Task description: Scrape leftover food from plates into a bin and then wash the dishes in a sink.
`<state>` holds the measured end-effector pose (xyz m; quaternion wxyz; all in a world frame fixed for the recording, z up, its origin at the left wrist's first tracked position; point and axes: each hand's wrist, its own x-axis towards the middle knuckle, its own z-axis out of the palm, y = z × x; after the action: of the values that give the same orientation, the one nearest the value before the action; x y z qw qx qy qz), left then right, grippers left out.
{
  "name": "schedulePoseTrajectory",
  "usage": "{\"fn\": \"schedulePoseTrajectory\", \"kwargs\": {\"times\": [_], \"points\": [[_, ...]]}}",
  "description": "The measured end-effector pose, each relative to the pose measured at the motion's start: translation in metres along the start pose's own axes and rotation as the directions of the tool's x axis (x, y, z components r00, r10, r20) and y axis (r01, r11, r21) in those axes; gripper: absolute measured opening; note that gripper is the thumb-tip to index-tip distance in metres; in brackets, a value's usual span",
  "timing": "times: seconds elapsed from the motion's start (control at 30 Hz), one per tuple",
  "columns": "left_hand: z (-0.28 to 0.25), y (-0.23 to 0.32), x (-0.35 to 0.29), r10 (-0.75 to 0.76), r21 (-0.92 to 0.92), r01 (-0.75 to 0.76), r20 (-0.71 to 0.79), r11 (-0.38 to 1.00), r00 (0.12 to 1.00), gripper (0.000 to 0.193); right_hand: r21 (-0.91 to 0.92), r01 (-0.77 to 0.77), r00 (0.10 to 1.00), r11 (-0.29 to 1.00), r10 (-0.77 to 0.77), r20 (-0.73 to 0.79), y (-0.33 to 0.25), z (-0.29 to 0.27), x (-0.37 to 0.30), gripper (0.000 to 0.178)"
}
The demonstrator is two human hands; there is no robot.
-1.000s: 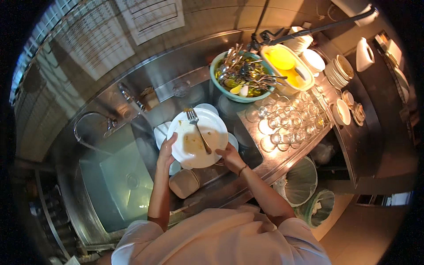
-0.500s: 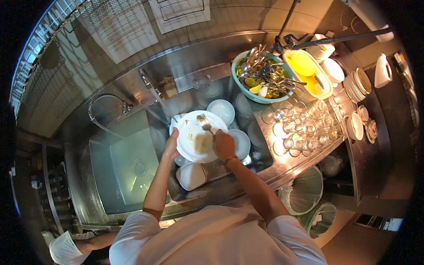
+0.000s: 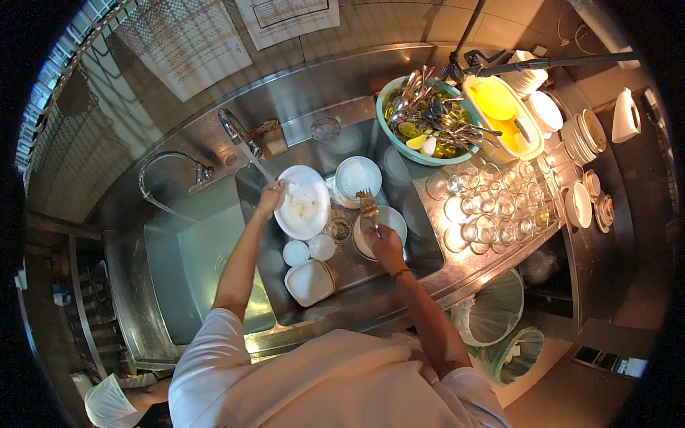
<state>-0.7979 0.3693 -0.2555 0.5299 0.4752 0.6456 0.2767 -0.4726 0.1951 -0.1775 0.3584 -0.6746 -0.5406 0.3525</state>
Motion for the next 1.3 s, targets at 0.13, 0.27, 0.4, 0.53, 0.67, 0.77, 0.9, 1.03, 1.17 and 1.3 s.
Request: {"fn": "schedulePoseTrajectory", "kwargs": {"times": [0.13,0.27,0.4,0.53,0.67,0.77,0.9,1.03,1.17,1.3], "points": [[0.026,-0.028,-0.008,0.165,-0.384,-0.294,-0.334,0.875,0.928,0.042,0.330,-0.362,0.920,0.872,0.276,0.279,-0.005,0.035,0.022,0.012],[0.062,-0.017,-0.043,0.101,-0.584,-0.384,-0.458,0.715,0.883,0.040,0.574,-0.528,0.847,0.626,0.348,0.401,0.019,0.060,0.047,0.022],[0.061,-0.009,-0.099,-0.014,-0.616,-0.391,-0.547,0.683,0.837,0.038,0.643,-0.611,0.790,0.462,0.310,0.528,-0.003,0.098,0.049,0.020],[0.064,-0.004,-0.141,-0.160,-0.723,-0.328,-0.516,0.608,0.841,0.044,0.711,-0.589,0.808,0.385,0.280,0.518,0.007,0.130,0.044,0.015],[0.042,-0.004,-0.145,0.024,-0.187,-0.203,-0.674,0.961,0.738,0.045,0.695,-0.604,0.797,0.390,0.284,0.534,0.022,0.149,0.042,0.016],[0.035,0.031,-0.140,0.572,0.903,-0.003,-0.270,0.430,0.775,0.051,0.667,-0.626,0.780,0.405,0.336,0.528,0.031,0.149,0.047,0.015],[0.062,-0.003,-0.084,0.299,0.771,-0.425,0.313,0.474,0.901,0.050,0.657,-0.583,0.804,0.479,0.222,0.551,0.026,0.150,0.049,0.017],[0.065,-0.025,-0.014,0.453,0.519,-0.592,0.381,0.617,0.806,0.040,0.618,-0.685,0.728,0.386,0.336,0.597,0.029,0.149,0.038,0.018],[0.058,-0.043,0.048,0.387,0.127,-0.405,0.147,0.906,0.911,0.035,0.579,-0.765,0.634,0.280,0.481,0.605,0.071,0.115,0.014,0.019],[0.055,-0.114,0.089,-0.014,0.610,0.065,-0.087,0.790,0.996,0.043,0.554,-0.781,0.607,0.289,0.565,0.560,0.104,0.080,-0.019,0.020]]}}
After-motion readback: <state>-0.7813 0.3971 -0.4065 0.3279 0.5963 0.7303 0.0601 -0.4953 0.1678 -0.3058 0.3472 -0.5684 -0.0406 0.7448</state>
